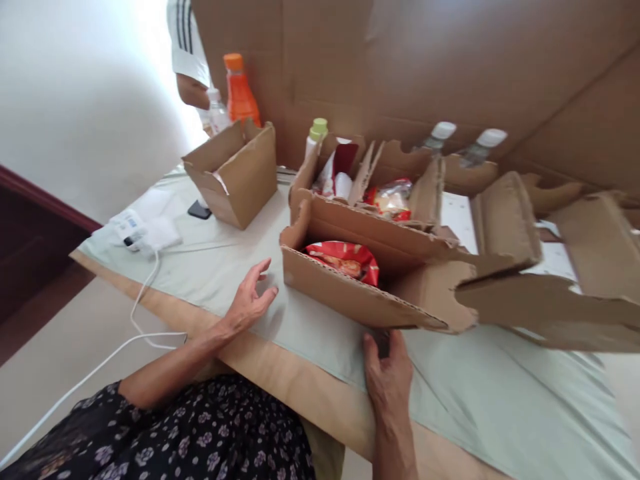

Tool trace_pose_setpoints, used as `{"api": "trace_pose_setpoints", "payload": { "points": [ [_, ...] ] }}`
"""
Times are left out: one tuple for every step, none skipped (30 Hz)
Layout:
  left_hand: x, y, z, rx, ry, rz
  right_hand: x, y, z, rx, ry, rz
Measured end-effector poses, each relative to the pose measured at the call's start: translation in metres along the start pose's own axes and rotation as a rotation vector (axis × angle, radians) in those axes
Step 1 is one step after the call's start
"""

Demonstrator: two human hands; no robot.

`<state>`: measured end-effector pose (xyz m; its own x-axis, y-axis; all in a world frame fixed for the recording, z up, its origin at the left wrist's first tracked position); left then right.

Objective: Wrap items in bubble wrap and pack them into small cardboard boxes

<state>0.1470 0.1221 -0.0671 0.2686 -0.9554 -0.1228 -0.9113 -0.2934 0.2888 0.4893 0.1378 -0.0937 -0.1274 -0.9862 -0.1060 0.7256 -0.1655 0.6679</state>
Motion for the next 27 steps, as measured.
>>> {"api": "trace_pose_setpoints", "payload": {
  "points": [
    [-0.003,0.017,0.003,-0.026,0.006,-0.058,-0.001,0.0,0.0,0.009,-0.02,-0.01],
    [-0.006,0.035,0.005,-0.051,0.007,-0.123,-0.001,0.001,0.001,0.014,-0.041,-0.02],
    [-0.008,0.054,0.008,-0.078,0.003,-0.192,-0.001,0.001,0.002,0.015,-0.059,-0.029],
    [-0.01,0.072,0.011,-0.106,-0.005,-0.262,-0.002,0.002,0.003,0.013,-0.073,-0.038],
    [-0.012,0.091,0.014,-0.137,-0.012,-0.331,-0.002,0.003,0.005,0.012,-0.083,-0.046],
    [-0.014,0.108,0.017,-0.166,-0.013,-0.394,-0.002,0.004,0.007,0.013,-0.092,-0.053],
    [-0.016,0.124,0.021,-0.19,-0.01,-0.449,-0.002,0.004,0.008,0.016,-0.1,-0.055],
    [-0.018,0.137,0.024,-0.206,-0.005,-0.494,-0.003,0.005,0.01,0.022,-0.109,-0.053],
    [-0.021,0.149,0.026,-0.216,0.001,-0.532,-0.003,0.005,0.011,0.033,-0.116,-0.049],
    [-0.025,0.159,0.028,-0.218,0.007,-0.564,-0.003,0.005,0.013,0.048,-0.122,-0.046],
    [-0.03,0.167,0.03,-0.216,0.011,-0.592,-0.003,0.005,0.014,0.065,-0.126,-0.046],
    [-0.035,0.174,0.031,-0.213,0.013,-0.613,-0.004,0.005,0.015,0.082,-0.13,-0.048],
    [-0.041,0.18,0.032,-0.211,0.012,-0.627,-0.004,0.006,0.015,0.098,-0.137,-0.05],
    [-0.048,0.184,0.033,-0.211,0.011,-0.635,-0.004,0.006,0.015,0.11,-0.145,-0.053],
    [-0.056,0.188,0.034,-0.217,0.009,-0.635,-0.004,0.006,0.015,0.118,-0.157,-0.053],
    [-0.065,0.19,0.035,-0.23,0.01,-0.628,-0.004,0.006,0.015,0.122,-0.168,-0.052],
    [-0.074,0.192,0.037,-0.248,0.016,-0.616,-0.004,0.006,0.015,0.122,-0.177,-0.049],
    [-0.084,0.194,0.039,-0.265,0.026,-0.604,-0.004,0.006,0.014,0.121,-0.183,-0.046],
    [-0.094,0.195,0.042,-0.278,0.039,-0.595,-0.004,0.006,0.014,0.122,-0.187,-0.046],
    [-0.104,0.196,0.046,-0.285,0.054,-0.587,-0.005,0.007,0.015,0.129,-0.188,-0.05],
    [-0.114,0.197,0.05,-0.285,0.066,-0.579,-0.005,0.007,0.015,0.141,-0.188,-0.057],
    [-0.124,0.197,0.055,-0.279,0.075,-0.574,-0.005,0.008,0.015,0.155,-0.189,-0.063],
    [-0.134,0.197,0.059,-0.272,0.083,-0.568,-0.005,0.008,0.014,0.169,-0.194,-0.068],
    [-0.143,0.196,0.063,-0.264,0.091,-0.562,-0.005,0.009,0.014,0.176,-0.199,-0.07],
    [-0.151,0.195,0.066,-0.256,0.099,-0.556,-0.005,0.008,0.014,0.175,-0.198,-0.068],
    [-0.159,0.195,0.069,-0.246,0.106,-0.553,-0.005,0.008,0.014,0.168,-0.192,-0.066],
    [-0.165,0.195,0.071,-0.235,0.113,-0.553,-0.005,0.008,0.014,0.159,-0.181,-0.066]
  ]
}}
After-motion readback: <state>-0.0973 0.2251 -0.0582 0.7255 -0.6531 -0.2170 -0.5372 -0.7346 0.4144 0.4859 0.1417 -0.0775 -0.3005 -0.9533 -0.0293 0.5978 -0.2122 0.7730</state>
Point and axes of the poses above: each hand's wrist, its own x-axis away from the middle knuckle, its own y-axis out of the back of the hand, z = x × y, the point moved 7 cm from there along -x, towards the middle knuckle, and after that the axes turned 2 degrees about z, right-handed, at the moved point
